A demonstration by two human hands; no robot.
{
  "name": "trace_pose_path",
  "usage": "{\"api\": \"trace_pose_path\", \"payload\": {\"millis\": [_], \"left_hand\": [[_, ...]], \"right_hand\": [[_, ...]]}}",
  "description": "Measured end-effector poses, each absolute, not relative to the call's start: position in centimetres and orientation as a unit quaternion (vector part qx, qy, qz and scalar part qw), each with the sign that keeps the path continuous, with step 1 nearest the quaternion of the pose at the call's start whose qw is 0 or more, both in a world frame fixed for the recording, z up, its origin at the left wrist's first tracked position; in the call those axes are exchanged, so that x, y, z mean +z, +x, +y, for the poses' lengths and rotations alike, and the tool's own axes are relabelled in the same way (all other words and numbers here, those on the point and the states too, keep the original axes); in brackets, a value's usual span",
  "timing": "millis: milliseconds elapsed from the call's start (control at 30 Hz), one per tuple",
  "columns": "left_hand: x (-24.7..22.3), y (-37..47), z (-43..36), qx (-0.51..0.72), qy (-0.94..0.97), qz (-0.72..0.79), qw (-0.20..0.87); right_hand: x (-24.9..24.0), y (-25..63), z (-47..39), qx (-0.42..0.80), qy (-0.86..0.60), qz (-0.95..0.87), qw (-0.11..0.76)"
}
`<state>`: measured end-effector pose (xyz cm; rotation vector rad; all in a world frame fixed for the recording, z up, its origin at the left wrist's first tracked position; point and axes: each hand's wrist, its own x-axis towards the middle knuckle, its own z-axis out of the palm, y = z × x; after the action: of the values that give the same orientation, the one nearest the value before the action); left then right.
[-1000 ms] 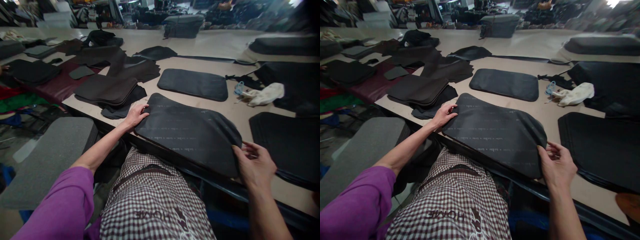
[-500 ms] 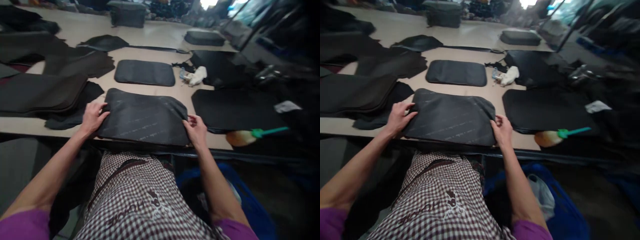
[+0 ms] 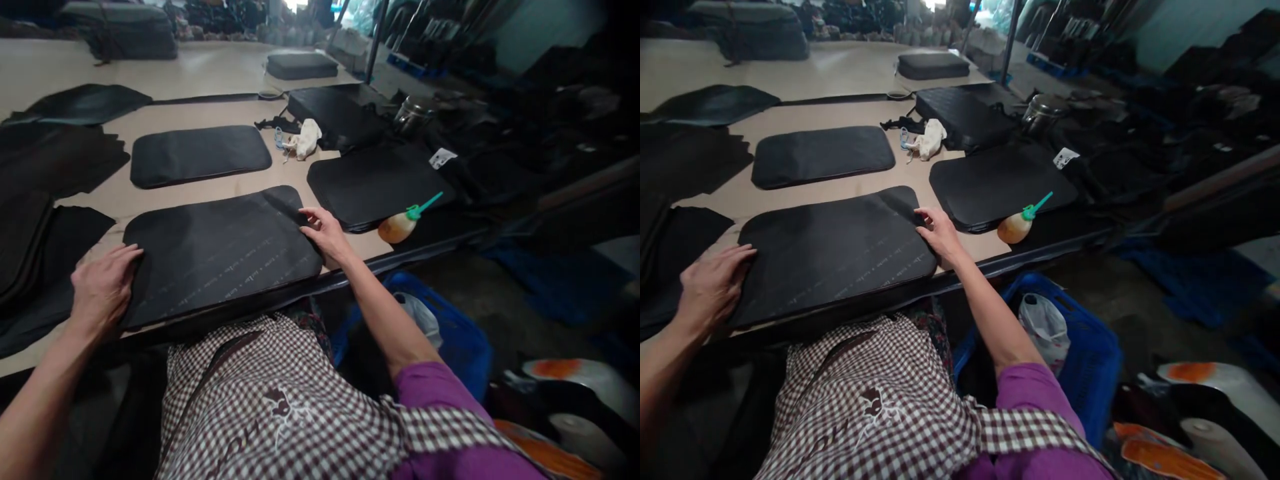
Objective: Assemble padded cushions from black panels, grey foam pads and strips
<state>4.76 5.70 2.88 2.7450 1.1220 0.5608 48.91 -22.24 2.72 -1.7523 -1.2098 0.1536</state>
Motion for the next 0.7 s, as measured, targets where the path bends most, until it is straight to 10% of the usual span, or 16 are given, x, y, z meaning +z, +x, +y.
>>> {"api": "trace_pose_path", "payload": {"millis": [700], "left_hand": [[1.9,4.3,6.2,0.205,0.929,0.309,-0.003]], "right_hand": [[3.2,51.6,-16.6,0.036,-0.795,-0.419,0.438]]}}
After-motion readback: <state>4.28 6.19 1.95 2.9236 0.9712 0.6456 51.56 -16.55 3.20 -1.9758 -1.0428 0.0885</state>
